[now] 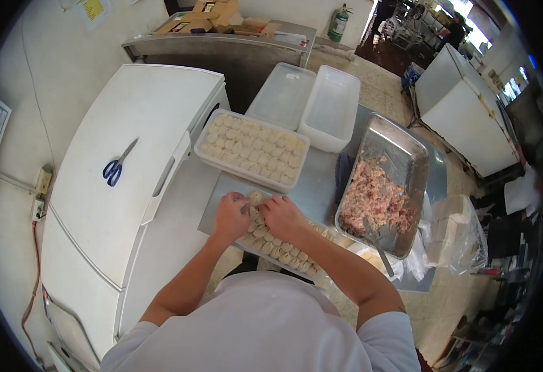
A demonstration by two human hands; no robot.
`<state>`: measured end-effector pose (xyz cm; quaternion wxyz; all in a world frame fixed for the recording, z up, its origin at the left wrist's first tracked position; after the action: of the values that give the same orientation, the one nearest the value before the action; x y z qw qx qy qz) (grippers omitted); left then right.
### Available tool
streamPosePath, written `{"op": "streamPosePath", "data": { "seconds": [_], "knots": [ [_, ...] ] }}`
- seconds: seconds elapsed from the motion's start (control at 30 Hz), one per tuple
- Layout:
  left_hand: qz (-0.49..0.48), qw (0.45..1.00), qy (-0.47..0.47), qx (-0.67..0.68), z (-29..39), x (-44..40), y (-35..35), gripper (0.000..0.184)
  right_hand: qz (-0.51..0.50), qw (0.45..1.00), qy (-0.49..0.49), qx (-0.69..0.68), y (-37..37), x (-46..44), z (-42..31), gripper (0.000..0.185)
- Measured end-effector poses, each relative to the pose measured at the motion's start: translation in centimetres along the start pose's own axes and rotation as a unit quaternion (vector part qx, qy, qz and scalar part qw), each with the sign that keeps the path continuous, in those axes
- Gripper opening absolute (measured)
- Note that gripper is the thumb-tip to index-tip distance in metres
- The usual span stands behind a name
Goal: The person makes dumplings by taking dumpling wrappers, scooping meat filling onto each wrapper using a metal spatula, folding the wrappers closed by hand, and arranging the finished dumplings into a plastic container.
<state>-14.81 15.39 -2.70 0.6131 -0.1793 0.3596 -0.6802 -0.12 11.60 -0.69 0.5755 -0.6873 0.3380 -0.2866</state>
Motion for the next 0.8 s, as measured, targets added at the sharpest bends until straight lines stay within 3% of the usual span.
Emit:
{"op": "streamPosePath", "data": {
  "seconds": [0.2,0.3,0.4,0.5,0.7,0.8],
  "knots": [
    [-0.01,0.996,-0.036,0.079,-2.0,0.2,0.3,0.029,0.106,0.993,-0.039,0.024,-1.5,-1.1,-1.1,0.044],
    [0.01,0.992,-0.085,0.089,-3.2,0.7,-0.1,0.028,0.026,0.999,-0.025,0.014,-0.4,-1.6,-0.6,0.044],
    [0.035,0.997,-0.04,0.06,-3.0,1.0,-1.1,0.027,-0.002,1.0,-0.023,0.012,0.0,-1.7,-0.3,0.046],
    [0.044,0.999,0.004,0.026,-1.9,1.5,-2.2,0.025,0.046,0.997,-0.038,0.056,-0.4,-1.6,-1.1,0.046],
    [0.003,0.998,0.039,-0.047,-0.3,2.2,-2.3,0.018,0.053,0.999,0.006,-0.01,-0.2,0.0,-0.9,0.045],
    [-0.005,0.998,0.037,-0.048,-0.7,2.1,-1.6,0.017,0.082,0.995,-0.049,0.02,0.0,1.3,-2.7,0.046]
  ]
}}
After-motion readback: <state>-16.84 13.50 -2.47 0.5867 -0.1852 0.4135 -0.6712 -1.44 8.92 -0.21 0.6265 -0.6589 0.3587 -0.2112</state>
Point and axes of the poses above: each hand's wrist, its own x-axis away from the middle knuckle, its own y-axis out of the palm, z = x × y, the point moved 6 cm from there along -x, towards the middle knuckle, and after that the axes turned 6 degrees about -y, right-handed, at the moved point
